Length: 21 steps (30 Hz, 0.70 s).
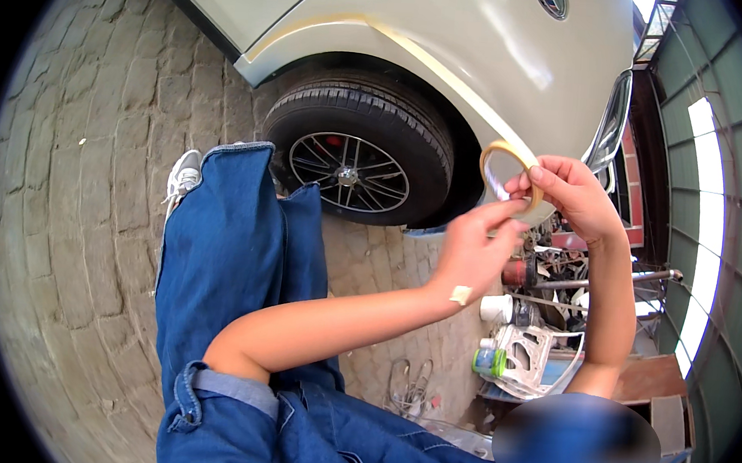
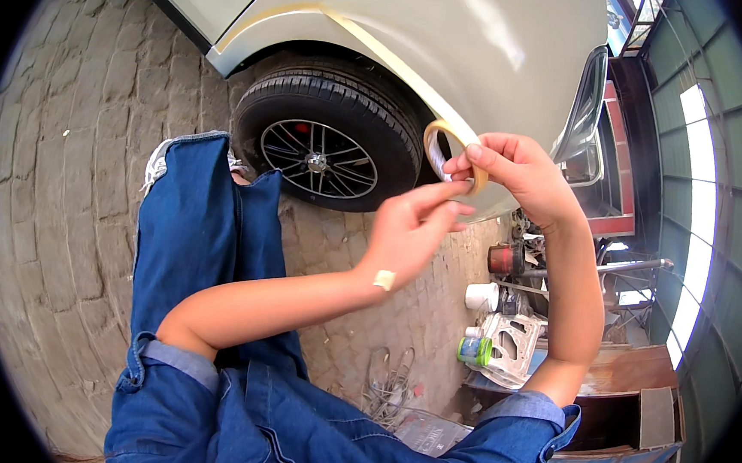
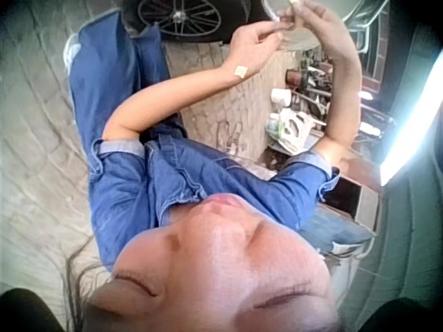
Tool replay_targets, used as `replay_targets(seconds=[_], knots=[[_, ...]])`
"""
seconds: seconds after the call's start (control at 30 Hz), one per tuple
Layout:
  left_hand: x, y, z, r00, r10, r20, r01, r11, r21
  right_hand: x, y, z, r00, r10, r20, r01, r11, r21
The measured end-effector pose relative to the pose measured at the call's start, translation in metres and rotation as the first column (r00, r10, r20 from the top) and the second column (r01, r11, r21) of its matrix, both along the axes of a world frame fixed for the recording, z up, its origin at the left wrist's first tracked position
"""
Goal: The person applies masking tape to the front fender of a white car. They carefully smooth the tape along the curved edge of the wheel arch, ensuring it adheres tightly to the surface. The person uses both hands to unroll and press the tape, working methodically around the vehicle's body panel.
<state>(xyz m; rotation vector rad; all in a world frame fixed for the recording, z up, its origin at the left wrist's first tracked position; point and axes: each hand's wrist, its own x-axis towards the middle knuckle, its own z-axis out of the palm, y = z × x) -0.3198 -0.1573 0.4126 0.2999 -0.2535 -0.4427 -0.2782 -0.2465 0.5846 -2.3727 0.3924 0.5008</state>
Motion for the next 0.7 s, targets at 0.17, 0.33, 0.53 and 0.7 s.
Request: replay_targets(seconds=[0.17,0.33,0.53,0.7], knots=[[0.055,0.014,-0.023,0.991,-0.013,-0.137,0.024,0.996,0.081,-0.004,0.003,0.002,0.995,0.034,0.094,-0.027,0.997,-0.078],[0.098,0.011,-0.013,0.928,-0.348,-0.130,0.320,0.926,-0.199,-0.021,0.017,0.001,0.990,0.093,0.103,-0.058,0.952,-0.300],[0.100,0.011,-0.014,0.949,-0.305,-0.073,0.293,0.945,-0.144,-0.026,0.013,-0.018,0.965,0.204,0.163,-0.105,0.876,-0.471],[0.093,0.014,-0.013,0.939,-0.326,-0.108,0.306,0.937,-0.167,-0.026,-0.005,-0.032,0.952,0.202,0.231,-0.052,0.848,-0.528]])
